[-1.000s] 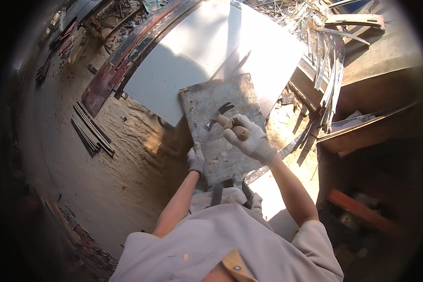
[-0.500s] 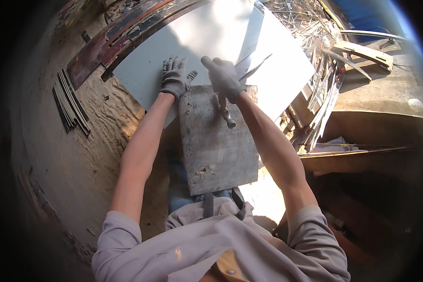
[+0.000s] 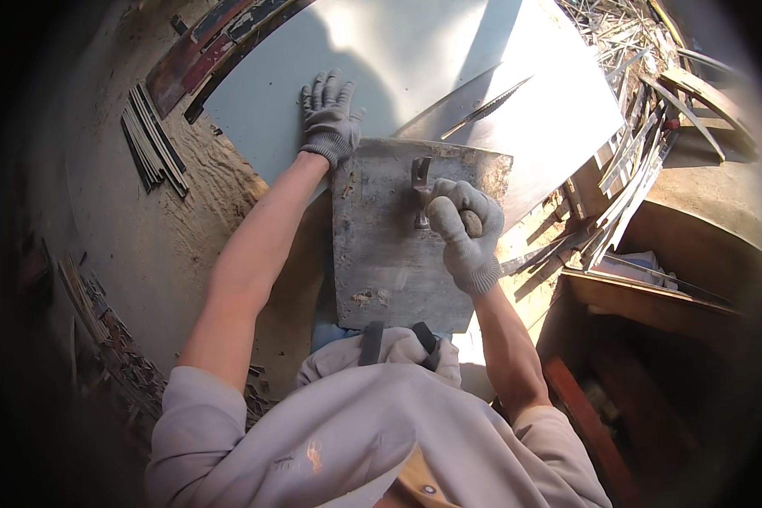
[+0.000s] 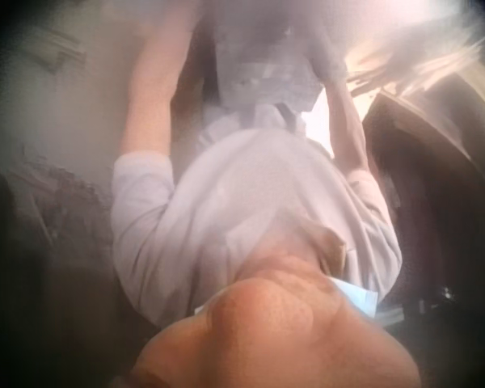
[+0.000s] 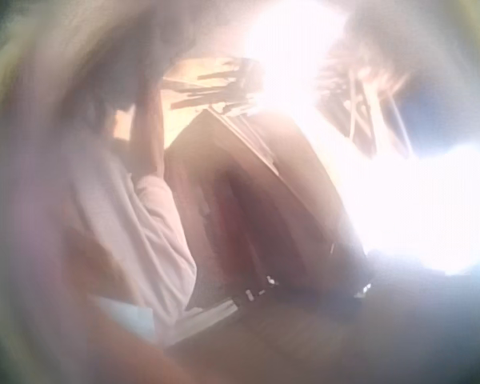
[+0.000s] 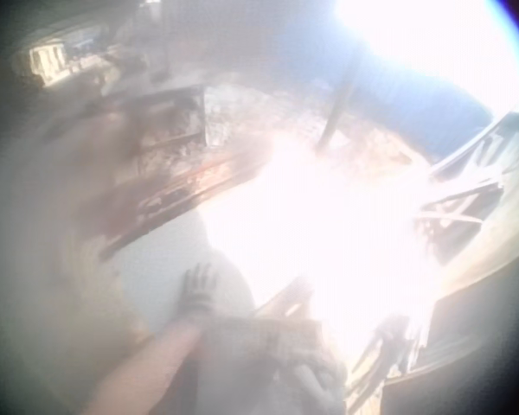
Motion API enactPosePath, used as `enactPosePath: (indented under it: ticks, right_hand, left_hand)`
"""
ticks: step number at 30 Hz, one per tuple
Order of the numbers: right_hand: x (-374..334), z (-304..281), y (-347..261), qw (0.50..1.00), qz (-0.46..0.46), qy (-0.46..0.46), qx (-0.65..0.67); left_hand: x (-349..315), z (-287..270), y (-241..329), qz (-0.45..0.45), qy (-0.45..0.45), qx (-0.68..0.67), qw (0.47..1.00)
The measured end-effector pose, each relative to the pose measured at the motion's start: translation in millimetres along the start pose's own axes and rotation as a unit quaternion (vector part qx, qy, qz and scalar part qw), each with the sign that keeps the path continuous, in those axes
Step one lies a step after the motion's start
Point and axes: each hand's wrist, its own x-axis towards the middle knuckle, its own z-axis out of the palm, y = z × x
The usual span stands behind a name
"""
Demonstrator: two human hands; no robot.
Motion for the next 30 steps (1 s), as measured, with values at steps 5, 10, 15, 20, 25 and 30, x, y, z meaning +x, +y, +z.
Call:
enactPosePath:
  ticks: [5,10,15,20,25,30]
  right_hand:
    - [-15.9,4.4,-8.3,0.986,0.035,-0.044,-0.159]
    - [68.5,29.5,4.2,0.967,0.064,-0.023,-0.245]
    - [-113.6,23.5,-68.9,0.960,0.217,0.110,-0.142]
    - [-73.8,-6.7,-36.7,0.982,0.187,0.014,-0.013]
    - [-5.4,47.7,26.8,0.964,0.257,-0.026,0.060]
    - [40.7,115.6,55.7,0.951,0.304,0.015,-0.047]
  left_hand:
    - [-16.5,-1.7,37.6,-0.039,-0.080,-0.003,0.996]
    - [15.8,6.5,15.4,-0.020,-0.017,0.035,0.999]
    - [8.9,4.9,12.8,-0.059,-0.115,0.076,0.989]
    - [0.9,-10.3,25.4,-0.031,-0.043,0.048,0.997]
    - [-6.1,6.8,5.4,-0.003,-0.042,0.017,0.999]
    - [-18.0,20.6,-6.4,0.011,-0.004,0.012,1.000]
